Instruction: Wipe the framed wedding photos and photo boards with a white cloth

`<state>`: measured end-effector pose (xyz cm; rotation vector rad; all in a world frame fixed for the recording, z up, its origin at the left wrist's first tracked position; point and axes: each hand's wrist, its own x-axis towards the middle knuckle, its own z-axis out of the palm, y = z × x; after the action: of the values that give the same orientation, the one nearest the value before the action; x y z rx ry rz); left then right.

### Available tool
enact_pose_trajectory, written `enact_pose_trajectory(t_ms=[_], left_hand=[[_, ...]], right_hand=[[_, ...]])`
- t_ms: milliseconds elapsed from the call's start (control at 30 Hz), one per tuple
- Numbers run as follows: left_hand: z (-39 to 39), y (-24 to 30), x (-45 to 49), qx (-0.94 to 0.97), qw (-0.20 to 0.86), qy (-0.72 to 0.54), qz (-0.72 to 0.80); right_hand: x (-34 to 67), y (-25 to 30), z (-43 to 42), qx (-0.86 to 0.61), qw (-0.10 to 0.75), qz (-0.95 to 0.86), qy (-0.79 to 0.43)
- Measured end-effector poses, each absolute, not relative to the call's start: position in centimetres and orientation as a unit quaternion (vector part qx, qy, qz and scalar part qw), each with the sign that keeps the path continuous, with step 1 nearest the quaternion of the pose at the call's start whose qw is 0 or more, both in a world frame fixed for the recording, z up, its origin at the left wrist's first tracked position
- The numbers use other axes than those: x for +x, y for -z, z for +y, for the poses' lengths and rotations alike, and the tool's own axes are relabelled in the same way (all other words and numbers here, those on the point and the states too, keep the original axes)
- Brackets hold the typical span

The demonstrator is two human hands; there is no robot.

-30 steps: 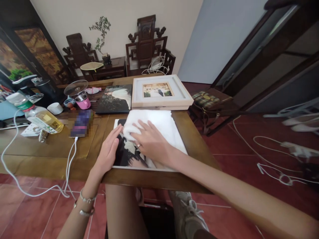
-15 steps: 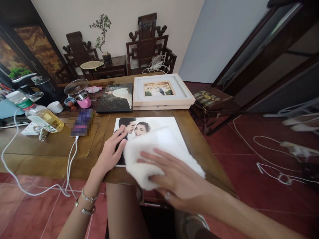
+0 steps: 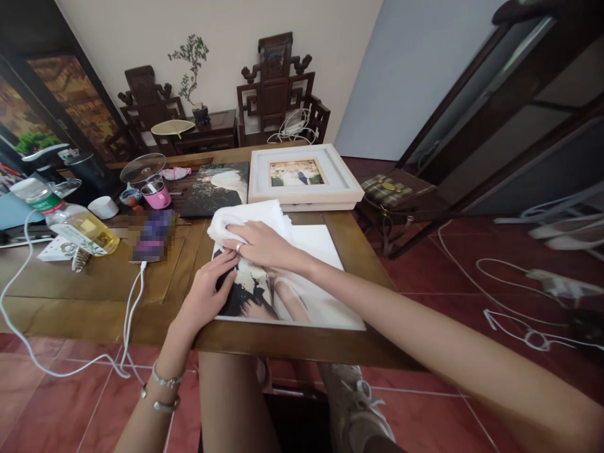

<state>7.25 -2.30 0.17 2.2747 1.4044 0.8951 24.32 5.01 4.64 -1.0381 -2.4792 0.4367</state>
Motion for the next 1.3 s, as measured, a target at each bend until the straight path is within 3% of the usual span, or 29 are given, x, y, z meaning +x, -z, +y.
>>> enact_pose_trajectory(t_ms=[467,667,867,1300], left_hand=[[-2.5,-0.3,7.5,0.791,0.171,-0.326,0.489],[-2.3,-0.2,7.4,0.793,0.172,-0.326,0.485],[-2.4,-0.2,7.4,0.795,0.167,-0.324,0.486],[-2.5,-0.2,7.4,0.795,0.166,-0.326,0.484]], right_hand=[[37.1,-0.7,2.7,-0.496,0.249,-0.828,-0.080],[37.6,-0.5,-4.6,-0.386,0.247,-0.889,0.005],[36.8,-1.1,-10.3,-0.268,0.215,-0.939,-0.032],[35.2,-1.0,2.5,-0.425,0.207,-0.881,0.022]])
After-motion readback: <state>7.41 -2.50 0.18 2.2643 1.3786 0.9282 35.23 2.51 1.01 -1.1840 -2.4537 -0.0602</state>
